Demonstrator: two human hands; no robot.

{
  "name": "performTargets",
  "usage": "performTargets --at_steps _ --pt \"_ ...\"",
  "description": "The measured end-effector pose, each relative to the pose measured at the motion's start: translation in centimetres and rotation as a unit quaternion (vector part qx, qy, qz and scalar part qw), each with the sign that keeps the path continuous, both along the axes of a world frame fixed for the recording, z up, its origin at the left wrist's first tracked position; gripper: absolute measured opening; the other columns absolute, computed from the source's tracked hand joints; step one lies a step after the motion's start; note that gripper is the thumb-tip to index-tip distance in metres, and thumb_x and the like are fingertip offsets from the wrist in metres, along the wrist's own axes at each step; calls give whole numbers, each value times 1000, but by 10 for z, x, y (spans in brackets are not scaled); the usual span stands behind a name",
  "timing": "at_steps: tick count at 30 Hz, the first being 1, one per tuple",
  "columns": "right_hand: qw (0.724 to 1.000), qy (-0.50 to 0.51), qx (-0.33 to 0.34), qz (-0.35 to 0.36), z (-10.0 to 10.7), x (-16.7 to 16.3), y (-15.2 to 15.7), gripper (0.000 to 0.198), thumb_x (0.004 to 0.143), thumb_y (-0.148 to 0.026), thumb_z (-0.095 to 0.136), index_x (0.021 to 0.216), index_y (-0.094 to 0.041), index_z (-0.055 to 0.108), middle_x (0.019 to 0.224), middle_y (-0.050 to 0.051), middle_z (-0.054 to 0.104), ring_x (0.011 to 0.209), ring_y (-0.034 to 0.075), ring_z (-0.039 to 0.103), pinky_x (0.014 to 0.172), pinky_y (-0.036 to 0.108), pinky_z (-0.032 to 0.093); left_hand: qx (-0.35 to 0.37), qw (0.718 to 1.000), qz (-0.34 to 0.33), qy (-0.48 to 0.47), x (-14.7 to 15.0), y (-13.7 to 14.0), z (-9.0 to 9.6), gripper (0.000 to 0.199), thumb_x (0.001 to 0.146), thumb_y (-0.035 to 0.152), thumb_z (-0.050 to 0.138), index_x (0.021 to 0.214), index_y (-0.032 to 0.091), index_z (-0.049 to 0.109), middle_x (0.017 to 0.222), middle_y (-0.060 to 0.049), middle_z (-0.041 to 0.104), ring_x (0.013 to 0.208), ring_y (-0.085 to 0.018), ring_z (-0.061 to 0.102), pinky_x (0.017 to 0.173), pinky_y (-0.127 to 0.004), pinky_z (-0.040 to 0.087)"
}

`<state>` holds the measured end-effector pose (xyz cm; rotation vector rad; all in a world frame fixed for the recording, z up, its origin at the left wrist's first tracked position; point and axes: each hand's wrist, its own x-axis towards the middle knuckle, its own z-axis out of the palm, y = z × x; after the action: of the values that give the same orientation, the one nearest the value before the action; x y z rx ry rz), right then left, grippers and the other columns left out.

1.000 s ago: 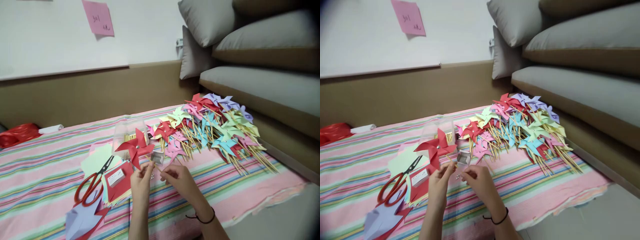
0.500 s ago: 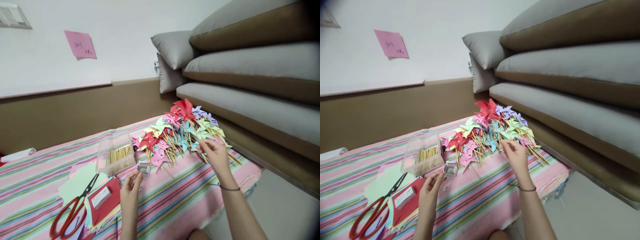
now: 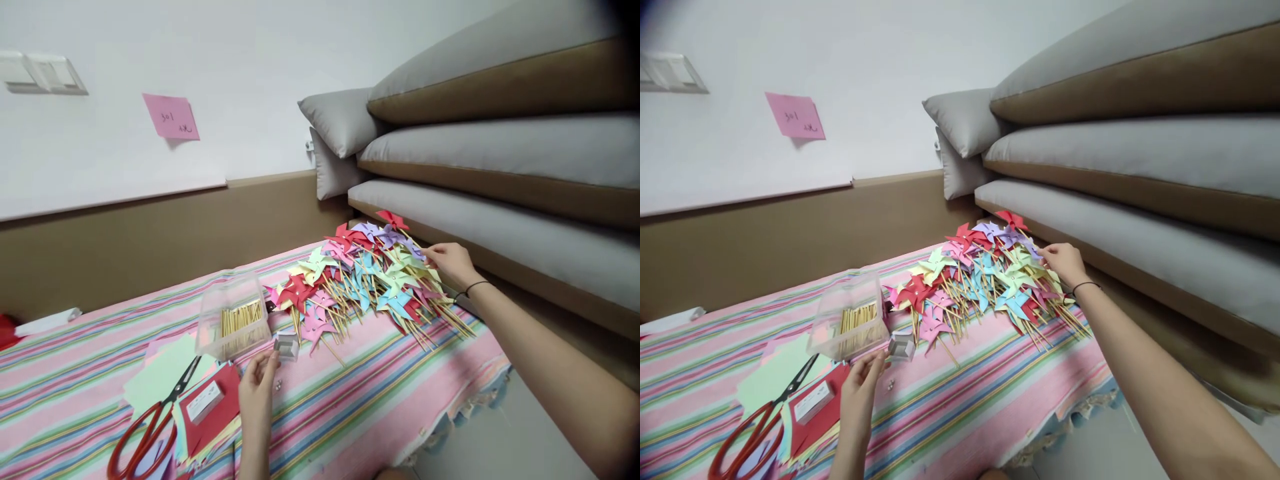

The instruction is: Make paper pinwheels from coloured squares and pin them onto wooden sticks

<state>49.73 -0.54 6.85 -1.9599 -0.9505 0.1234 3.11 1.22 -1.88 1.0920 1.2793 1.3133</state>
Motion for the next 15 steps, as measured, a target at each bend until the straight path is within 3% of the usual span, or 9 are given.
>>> performTargets --at_steps 4,8,15 --pt "999 12 -33 8 4 1 22 22 74 -29 66 61 -12 72 53 9 68 49 17 62 56 28 47 6 1000 -5 -4 -2 2 0 50 58 54 77 86 15 68 86 -7 73 82 -23 68 83 -35 49" --pt "999 24 -43 14 5 -4 28 23 75 -30 65 62 -12 72 56 10 70 51 19 65 56 28 48 0 1000 -12 -8 -2 2 2 51 55 55 78 83 14 68 85 -8 73 80 -23 68 80 -35 51" --pt "1000 -13 -10 -11 12 -13 -6 28 76 -35 65 57 -16 69 56 9 68 55 23 66 67 36 51 9 998 34 -50 -17 5 3 42 58 47 79 85 16 67 86 -5 72 80 -20 67 84 -34 49"
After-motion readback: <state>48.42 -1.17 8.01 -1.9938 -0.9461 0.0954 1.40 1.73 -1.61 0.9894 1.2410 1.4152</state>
